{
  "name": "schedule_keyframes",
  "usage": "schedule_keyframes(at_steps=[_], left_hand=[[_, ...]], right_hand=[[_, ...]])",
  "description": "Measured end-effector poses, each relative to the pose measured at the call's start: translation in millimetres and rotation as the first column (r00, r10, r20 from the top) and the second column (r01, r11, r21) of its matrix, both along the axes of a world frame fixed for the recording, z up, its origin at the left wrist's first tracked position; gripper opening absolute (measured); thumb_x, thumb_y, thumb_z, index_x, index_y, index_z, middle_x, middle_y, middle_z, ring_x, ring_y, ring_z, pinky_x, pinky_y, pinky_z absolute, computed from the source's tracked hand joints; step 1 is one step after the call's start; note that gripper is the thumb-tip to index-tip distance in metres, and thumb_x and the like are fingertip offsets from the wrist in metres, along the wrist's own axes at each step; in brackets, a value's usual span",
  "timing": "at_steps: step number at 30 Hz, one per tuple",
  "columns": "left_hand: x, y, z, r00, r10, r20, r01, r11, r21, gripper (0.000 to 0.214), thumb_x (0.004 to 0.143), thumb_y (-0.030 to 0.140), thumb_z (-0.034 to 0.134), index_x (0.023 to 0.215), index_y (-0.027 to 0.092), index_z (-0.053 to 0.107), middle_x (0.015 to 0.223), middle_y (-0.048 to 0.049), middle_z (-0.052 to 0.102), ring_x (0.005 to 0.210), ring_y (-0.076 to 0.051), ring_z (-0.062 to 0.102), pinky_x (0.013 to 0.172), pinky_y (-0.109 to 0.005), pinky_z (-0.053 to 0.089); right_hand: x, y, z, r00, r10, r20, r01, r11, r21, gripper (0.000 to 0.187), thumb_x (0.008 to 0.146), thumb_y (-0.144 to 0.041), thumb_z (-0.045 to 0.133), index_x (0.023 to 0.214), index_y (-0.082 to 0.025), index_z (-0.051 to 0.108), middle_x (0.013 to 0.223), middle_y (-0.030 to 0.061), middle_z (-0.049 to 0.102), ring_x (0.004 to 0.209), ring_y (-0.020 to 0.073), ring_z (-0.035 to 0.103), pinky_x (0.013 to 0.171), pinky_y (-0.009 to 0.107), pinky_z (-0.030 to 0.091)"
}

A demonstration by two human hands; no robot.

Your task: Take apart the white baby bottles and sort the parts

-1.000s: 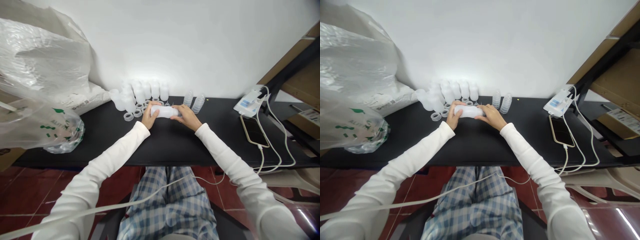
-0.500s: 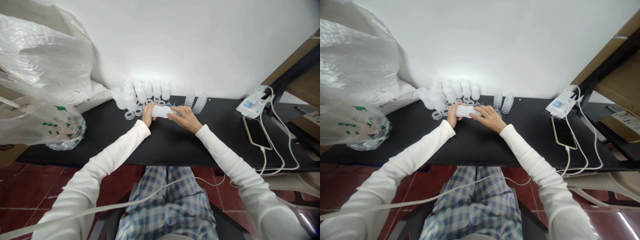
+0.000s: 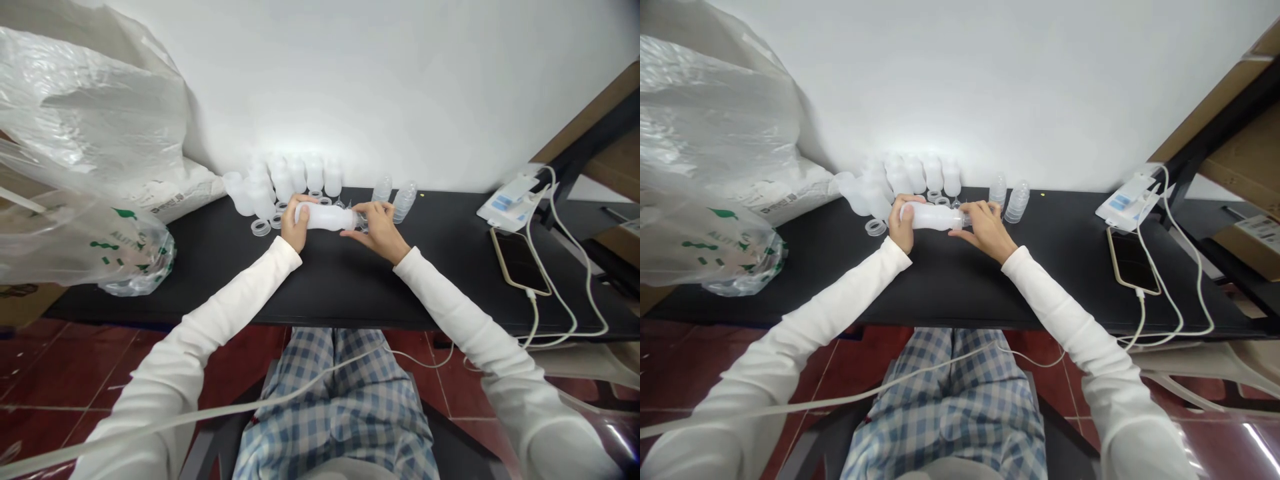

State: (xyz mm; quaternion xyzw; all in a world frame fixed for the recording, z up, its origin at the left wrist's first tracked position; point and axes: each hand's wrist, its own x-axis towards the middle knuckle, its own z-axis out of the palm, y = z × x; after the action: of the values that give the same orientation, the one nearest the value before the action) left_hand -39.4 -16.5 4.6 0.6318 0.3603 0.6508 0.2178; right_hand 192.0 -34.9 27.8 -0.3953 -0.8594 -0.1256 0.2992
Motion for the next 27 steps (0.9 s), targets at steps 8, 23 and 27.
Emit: schedule_keyframes(at_steps=[8, 23, 27], left_hand=[[-2, 22, 1.0, 0.884, 0.036, 0.466, 0.175, 0.899, -0.402, 0.053, 0.085, 0.073, 0.056, 0.085, 0.020, 0.065, 0.051, 0.0016, 0.051, 0.039, -0.011, 0.041, 0.036, -0.026, 0.024], [52, 37, 35.1, 0.819, -0.385, 0.425, 0.548, 0.745, -0.380, 0.028, 0.094, 0.037, 0.051, 0.114, 0.019, 0.053, 0.129, -0.0139, 0.068, 0.125, -0.025, 0.069, 0.109, -0.045, 0.055], [81, 66, 42.2, 0.911, -0.302, 0.282, 0.410, 0.745, -0.526, 0.041, 0.093, 0.027, 0.062, 0.126, 0.021, 0.038, 0.143, -0.0159, 0.057, 0.128, -0.022, 0.066, 0.110, -0.040, 0.053]], right_hand=[[19, 10, -4.8, 0.997, -0.052, -0.054, 0.059, 0.987, 0.147, 0.018, 0.104, -0.030, 0.048, 0.114, -0.029, 0.063, 0.128, 0.0078, 0.069, 0.112, 0.0260, 0.062, 0.101, 0.048, 0.039], [38, 24, -7.0, 0.909, -0.207, -0.362, 0.283, 0.944, 0.171, 0.064, 0.098, -0.071, 0.042, 0.121, -0.016, 0.063, 0.100, 0.0132, 0.067, 0.090, 0.0302, 0.065, 0.094, 0.054, 0.046], [42, 25, -6.4, 0.902, -0.219, -0.371, 0.310, 0.928, 0.207, 0.061, 0.098, -0.070, 0.040, 0.117, -0.017, 0.064, 0.095, 0.0116, 0.067, 0.087, 0.0284, 0.065, 0.093, 0.051, 0.046]])
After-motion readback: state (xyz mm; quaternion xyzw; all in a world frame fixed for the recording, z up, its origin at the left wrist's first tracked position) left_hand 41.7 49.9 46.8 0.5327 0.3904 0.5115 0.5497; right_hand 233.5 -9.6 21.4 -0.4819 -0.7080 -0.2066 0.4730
